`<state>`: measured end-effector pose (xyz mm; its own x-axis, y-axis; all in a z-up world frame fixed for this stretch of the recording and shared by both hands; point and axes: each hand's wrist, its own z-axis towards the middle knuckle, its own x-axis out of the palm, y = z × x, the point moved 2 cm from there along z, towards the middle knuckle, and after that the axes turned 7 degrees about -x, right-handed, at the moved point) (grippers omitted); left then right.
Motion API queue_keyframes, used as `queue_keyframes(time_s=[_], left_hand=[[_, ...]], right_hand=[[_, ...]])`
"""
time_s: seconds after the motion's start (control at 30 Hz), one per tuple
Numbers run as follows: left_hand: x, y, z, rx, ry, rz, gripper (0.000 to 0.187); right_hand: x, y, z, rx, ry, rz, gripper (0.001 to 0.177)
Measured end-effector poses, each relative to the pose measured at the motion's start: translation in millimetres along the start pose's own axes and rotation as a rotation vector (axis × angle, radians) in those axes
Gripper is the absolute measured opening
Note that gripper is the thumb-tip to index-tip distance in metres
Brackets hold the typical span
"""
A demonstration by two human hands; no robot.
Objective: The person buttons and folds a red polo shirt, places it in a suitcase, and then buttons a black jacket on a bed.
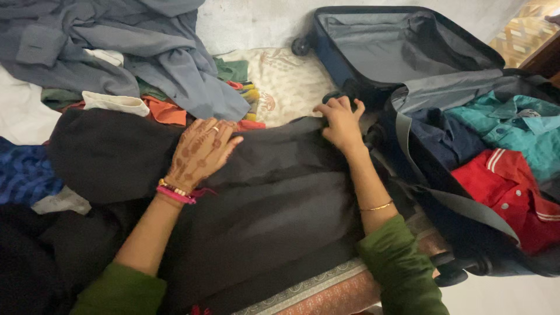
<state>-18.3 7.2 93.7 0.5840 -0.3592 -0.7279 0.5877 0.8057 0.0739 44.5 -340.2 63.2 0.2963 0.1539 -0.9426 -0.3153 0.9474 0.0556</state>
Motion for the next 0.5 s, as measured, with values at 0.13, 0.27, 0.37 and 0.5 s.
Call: queue_keyframes(time_s=[0.13,0.27,0.37,0.5], left_hand=[[-10,1,-3,0.164,-0.273,0.030,0.061],[-18,4,-5,0.147,-0.065,-0.051,0.049],[-23,7,-3,0.036,0.175,-0.210,0.038],[-25,2,-7,-0.047,0.347,-0.218,0.033]], right_hand=[[-23,2,-6,-0.156,-0.177,0.083,0.039],[-56,-1,-16,-0.267,-0.207,0.211,0.039],[-75,-2,-23,-0.298,-0.163,0.348,0.045],[-70,-8,-32,-0.053,0.079,0.421,0.046]])
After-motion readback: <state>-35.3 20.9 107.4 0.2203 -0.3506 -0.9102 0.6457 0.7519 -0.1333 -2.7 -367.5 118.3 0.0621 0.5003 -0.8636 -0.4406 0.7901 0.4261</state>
